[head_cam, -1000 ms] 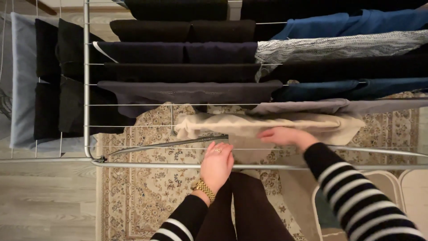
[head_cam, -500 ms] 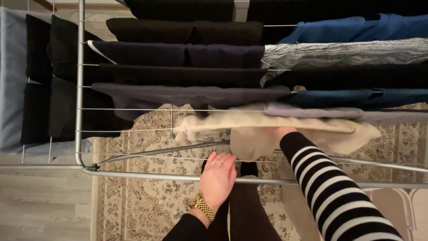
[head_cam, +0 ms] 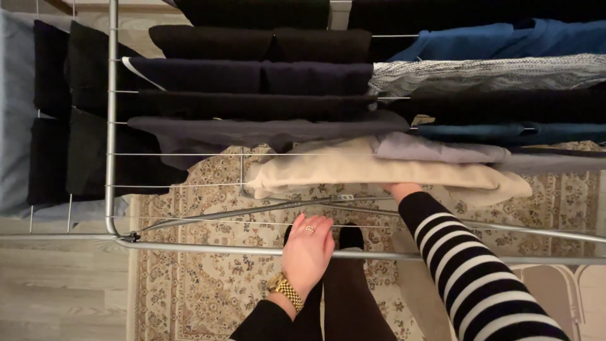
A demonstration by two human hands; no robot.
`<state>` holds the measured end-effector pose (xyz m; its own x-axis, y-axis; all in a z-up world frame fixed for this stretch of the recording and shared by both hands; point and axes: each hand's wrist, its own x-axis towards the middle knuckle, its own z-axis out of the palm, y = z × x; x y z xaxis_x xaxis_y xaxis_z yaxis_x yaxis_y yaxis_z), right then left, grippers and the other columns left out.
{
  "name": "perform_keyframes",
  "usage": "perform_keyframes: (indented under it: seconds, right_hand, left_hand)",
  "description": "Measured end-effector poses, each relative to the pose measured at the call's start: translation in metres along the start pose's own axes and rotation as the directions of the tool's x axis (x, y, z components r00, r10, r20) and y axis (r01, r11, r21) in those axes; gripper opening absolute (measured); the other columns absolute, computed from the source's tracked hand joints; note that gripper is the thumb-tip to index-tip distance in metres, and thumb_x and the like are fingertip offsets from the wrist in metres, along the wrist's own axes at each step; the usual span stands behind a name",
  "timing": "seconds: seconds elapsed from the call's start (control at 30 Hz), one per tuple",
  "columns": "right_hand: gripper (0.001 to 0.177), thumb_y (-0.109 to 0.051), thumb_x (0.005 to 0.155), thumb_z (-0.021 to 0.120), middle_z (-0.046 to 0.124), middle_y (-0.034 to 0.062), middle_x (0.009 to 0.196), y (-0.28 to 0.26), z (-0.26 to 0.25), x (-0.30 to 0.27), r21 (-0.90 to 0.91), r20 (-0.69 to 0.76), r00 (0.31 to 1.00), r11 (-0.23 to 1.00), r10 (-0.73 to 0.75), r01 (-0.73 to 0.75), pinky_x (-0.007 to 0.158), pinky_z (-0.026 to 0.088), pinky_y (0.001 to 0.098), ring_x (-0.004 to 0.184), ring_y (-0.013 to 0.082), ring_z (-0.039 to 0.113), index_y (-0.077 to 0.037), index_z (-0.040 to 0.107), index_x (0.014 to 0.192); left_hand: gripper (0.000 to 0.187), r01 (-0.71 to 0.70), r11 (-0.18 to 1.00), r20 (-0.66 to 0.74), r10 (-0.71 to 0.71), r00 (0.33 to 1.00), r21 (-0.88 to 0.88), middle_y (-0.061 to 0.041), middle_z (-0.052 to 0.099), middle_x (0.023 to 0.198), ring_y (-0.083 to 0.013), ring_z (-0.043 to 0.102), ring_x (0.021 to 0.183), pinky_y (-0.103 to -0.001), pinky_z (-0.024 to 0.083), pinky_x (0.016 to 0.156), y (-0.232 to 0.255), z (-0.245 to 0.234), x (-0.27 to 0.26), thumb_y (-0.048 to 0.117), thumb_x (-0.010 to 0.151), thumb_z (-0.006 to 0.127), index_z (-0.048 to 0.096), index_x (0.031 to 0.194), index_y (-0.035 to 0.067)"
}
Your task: The person takes a pair of gray shorts from a laundry bin, unfolds them, and hangs them on a metal drying rack. Then the person takes a pair of beige pants from the bin, unfolds them, and hangs them on the same rack.
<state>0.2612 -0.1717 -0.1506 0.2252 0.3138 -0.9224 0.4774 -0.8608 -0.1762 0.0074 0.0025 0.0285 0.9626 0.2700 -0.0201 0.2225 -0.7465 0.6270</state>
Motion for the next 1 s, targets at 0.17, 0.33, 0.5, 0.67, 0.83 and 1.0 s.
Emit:
perform_keyframes:
  seconds: [0.17,0.33,0.5,0.67,0.83,1.0]
  right_hand:
    - [0.067,-0.071,0.097,0.036,0.053,0.0075,0.147,0.016,0.015,0.011,-0.038,-0.075,0.997,0.999,-0.023,0.020,0.121,0.034,0.0450,0.141,0.0269,0.047,-0.025,0.056,0.141]
    - [0.077,-0.077,0.094,0.036,0.061,0.0108,0.141,0.031,0.020,-0.003,-0.086,-0.156,0.987,0.996,-0.040,0.027,0.119,0.037,0.0446,0.137,0.0280,0.053,-0.019,0.063,0.137]
    - [0.085,-0.081,0.092,0.036,0.068,0.0135,0.137,0.027,0.013,-0.035,-0.122,-0.224,0.973,0.992,-0.061,0.034,0.118,0.040,0.0444,0.134,0.0290,0.058,-0.014,0.069,0.133]
    - [0.072,-0.079,0.090,0.048,0.060,-0.0016,0.149,0.031,0.001,-0.085,-0.045,-0.241,0.958,0.987,-0.158,0.152,0.115,0.045,0.0405,0.138,0.0216,0.054,-0.038,0.053,0.148]
    - [0.064,-0.070,0.095,0.049,0.062,-0.0007,0.147,0.009,-0.021,-0.181,0.091,-0.276,0.959,0.991,-0.069,0.097,0.116,0.045,0.0412,0.138,0.0232,0.055,-0.035,0.054,0.148]
    - [0.050,-0.050,0.101,0.052,0.068,0.0075,0.140,0.015,-0.034,-0.242,0.226,-0.410,0.910,0.959,-0.064,0.170,0.114,0.047,0.0470,0.133,0.0316,0.060,-0.024,0.062,0.142]
  left_hand:
    - [0.026,-0.040,0.999,-0.064,0.038,0.997,-0.022,-0.011,0.074,0.108,-0.0265,0.069,0.103,-0.049,0.038,0.117,0.000,-0.002,0.001,0.007,0.090,0.058,0.073,0.110,0.006]
    - [0.027,-0.049,0.997,-0.067,0.054,0.996,0.065,-0.010,0.075,0.110,-0.0251,0.069,0.109,-0.046,0.039,0.115,-0.019,0.020,-0.005,0.015,0.089,0.061,0.074,0.113,0.009]
    - [0.029,-0.062,0.987,-0.074,0.074,0.995,0.150,-0.008,0.075,0.113,-0.0237,0.069,0.113,-0.043,0.041,0.114,-0.030,0.023,-0.006,0.028,0.093,0.062,0.073,0.117,0.015]
    - [0.032,-0.071,0.955,-0.059,0.092,0.994,0.289,-0.007,0.074,0.115,-0.0242,0.068,0.115,-0.045,0.040,0.114,-0.046,0.009,-0.011,0.034,0.096,0.059,0.072,0.119,0.016]
    - [0.031,-0.022,0.926,-0.011,0.028,1.000,0.378,-0.004,0.074,0.116,-0.0220,0.068,0.116,-0.046,0.039,0.114,-0.075,-0.014,-0.017,0.037,0.097,0.057,0.071,0.120,0.021]
    - [0.028,0.038,0.890,0.009,-0.048,0.999,0.455,0.002,0.075,0.110,-0.0186,0.070,0.111,-0.044,0.042,0.113,-0.111,-0.031,-0.020,0.037,0.098,0.057,0.072,0.118,0.026]
